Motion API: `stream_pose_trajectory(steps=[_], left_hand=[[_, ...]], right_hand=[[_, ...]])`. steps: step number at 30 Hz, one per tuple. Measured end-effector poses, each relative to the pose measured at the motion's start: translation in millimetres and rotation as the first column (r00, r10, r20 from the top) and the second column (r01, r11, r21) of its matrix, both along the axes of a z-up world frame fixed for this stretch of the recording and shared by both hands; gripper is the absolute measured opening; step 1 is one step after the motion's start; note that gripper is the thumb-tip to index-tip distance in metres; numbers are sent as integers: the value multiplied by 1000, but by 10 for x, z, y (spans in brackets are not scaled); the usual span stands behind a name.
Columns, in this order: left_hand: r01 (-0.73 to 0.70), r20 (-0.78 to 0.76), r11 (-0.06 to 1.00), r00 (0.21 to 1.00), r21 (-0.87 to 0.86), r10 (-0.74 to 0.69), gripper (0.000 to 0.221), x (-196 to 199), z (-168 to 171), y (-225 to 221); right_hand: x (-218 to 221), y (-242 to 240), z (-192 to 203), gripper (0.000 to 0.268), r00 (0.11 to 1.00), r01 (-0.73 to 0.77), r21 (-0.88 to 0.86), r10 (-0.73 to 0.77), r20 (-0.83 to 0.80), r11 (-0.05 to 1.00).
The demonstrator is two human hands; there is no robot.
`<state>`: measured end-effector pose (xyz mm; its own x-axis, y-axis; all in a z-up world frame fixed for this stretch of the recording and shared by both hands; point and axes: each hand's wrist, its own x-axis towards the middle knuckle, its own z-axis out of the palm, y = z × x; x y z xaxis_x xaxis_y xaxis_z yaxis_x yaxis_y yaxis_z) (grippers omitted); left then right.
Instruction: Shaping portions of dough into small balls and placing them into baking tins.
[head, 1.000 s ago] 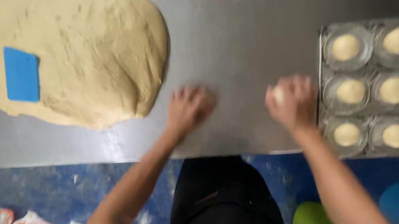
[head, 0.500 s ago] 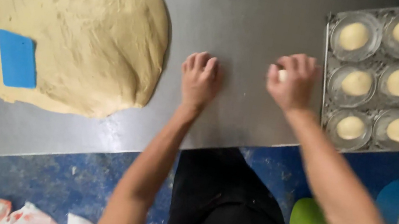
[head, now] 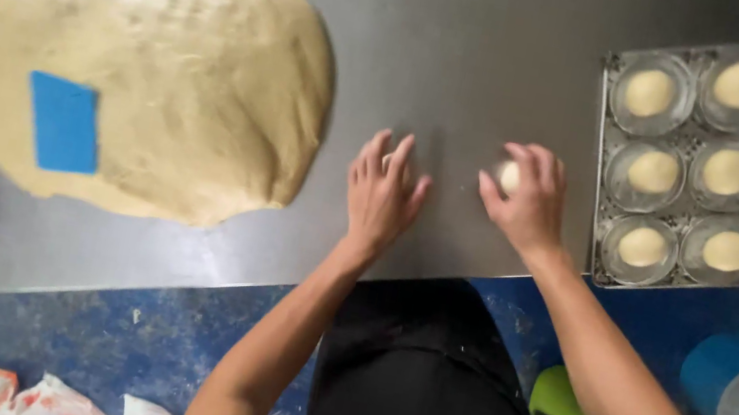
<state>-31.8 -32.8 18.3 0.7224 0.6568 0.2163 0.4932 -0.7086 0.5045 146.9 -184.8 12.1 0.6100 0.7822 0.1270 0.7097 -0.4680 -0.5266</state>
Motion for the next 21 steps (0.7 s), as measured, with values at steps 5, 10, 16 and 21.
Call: stream_pose_trajectory(steps=[5, 10, 16, 21], left_hand=[[-53, 52, 989, 997, -140, 61, 90, -676, 130, -96], [-56, 28, 961, 997, -269, 66, 88, -657, 175, -161], [17, -127, 940, 990, -340, -64, 77, 23, 439, -88], [16, -272, 984, 960, -180, -65, 46, 82, 72, -95]], right_hand=[[-5, -371, 92, 83, 995, 90, 49, -88, -48, 995], [-145, -271, 69, 77, 955, 233, 35, -222, -196, 972], [110, -215, -147, 27, 952, 269, 10, -264, -155, 963], [637, -935, 232, 41, 747, 395, 21, -308, -589, 918]])
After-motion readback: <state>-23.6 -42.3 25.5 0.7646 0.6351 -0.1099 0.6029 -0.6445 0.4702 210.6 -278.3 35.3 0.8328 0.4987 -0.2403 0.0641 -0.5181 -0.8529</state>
